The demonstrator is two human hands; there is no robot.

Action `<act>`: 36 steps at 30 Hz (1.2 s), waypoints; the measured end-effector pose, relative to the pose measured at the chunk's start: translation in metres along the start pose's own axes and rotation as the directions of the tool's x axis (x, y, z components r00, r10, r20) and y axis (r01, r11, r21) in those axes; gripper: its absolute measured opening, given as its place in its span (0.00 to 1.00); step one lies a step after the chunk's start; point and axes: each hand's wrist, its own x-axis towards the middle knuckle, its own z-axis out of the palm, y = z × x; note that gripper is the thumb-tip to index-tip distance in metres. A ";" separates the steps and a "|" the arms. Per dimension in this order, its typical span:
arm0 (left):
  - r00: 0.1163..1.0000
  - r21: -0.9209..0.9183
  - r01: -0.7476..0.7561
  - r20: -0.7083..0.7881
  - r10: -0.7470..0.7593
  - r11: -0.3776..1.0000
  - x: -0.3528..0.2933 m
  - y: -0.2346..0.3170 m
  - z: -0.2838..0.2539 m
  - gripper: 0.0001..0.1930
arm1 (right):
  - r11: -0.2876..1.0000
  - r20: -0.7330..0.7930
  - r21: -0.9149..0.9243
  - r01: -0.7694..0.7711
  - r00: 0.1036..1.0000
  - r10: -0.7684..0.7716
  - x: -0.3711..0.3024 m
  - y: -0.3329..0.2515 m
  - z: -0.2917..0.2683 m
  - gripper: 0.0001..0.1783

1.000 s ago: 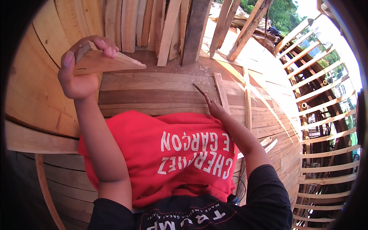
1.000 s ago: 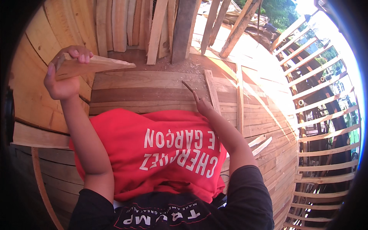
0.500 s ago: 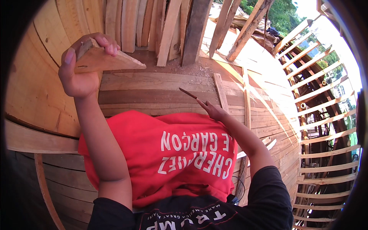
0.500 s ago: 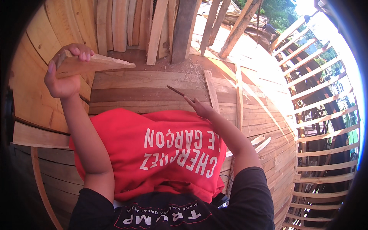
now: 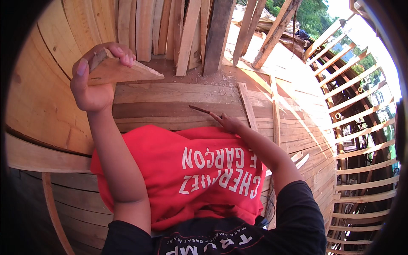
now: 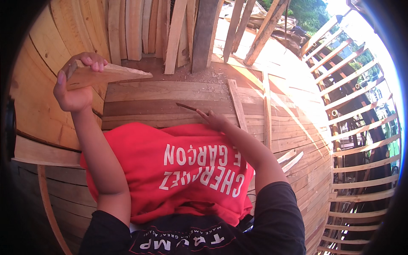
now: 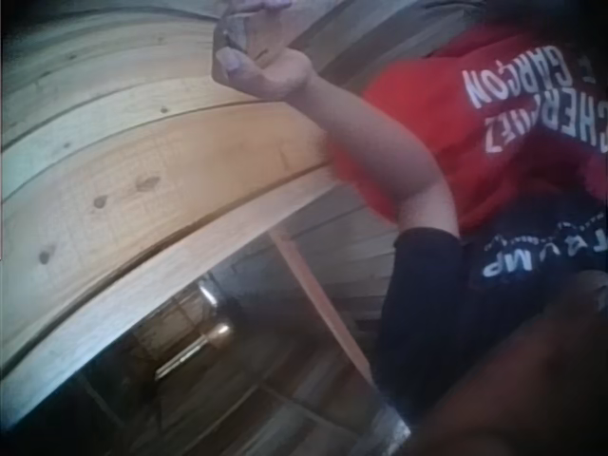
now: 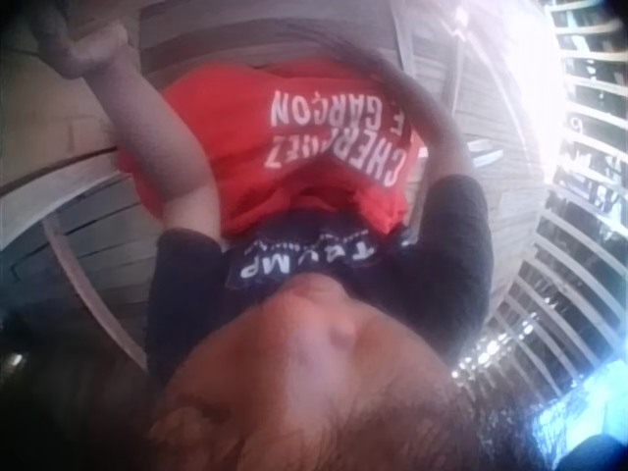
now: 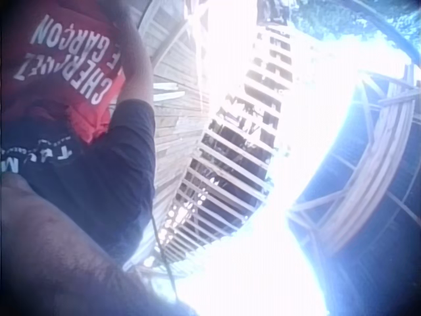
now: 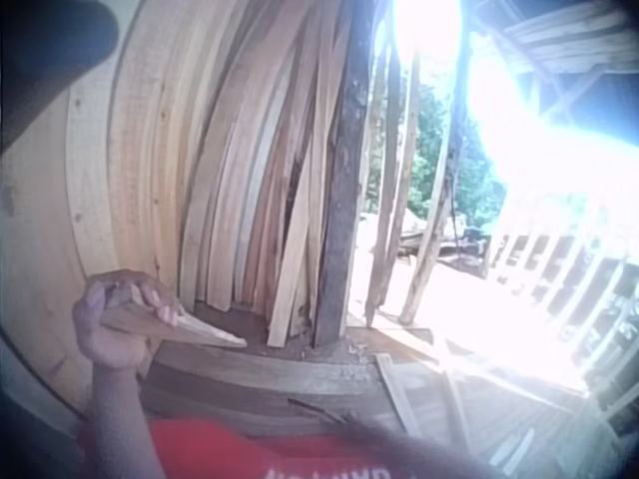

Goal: The person is carving a small, triangular piece of wood using a knife. They hold the wood in their left hand and use the knife in their right hand to shave off thin layers, refining the shape of the wood. The person occasionally pauses to inspect the piece before continuing to carve.

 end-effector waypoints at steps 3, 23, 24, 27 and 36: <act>1.000 -0.032 -0.006 0.008 0.006 0.999 0.002 -0.002 0.003 0.29 | 0.948 -0.067 0.103 -0.302 0.949 0.309 0.003 0.023 0.017 0.47; 0.999 0.037 -0.026 -0.019 0.027 0.999 0.002 0.003 -0.002 0.29 | 0.994 -0.075 0.066 -0.085 0.993 0.090 0.042 -0.069 -0.003 0.43; 1.000 0.022 -0.028 -0.008 0.028 0.999 0.004 -0.001 0.000 0.29 | 0.957 -0.095 0.124 -0.264 0.956 0.276 0.048 -0.053 0.012 0.42; 0.999 0.043 -0.040 -0.011 0.040 0.998 0.003 0.000 -0.002 0.28 | 0.949 -0.231 0.180 -0.260 0.926 0.297 0.065 -0.058 0.004 0.40; 1.000 0.115 -0.004 -0.017 0.006 0.993 0.004 0.002 0.002 0.29 | 0.862 -0.187 0.292 -0.413 0.860 0.475 0.116 -0.073 0.001 0.40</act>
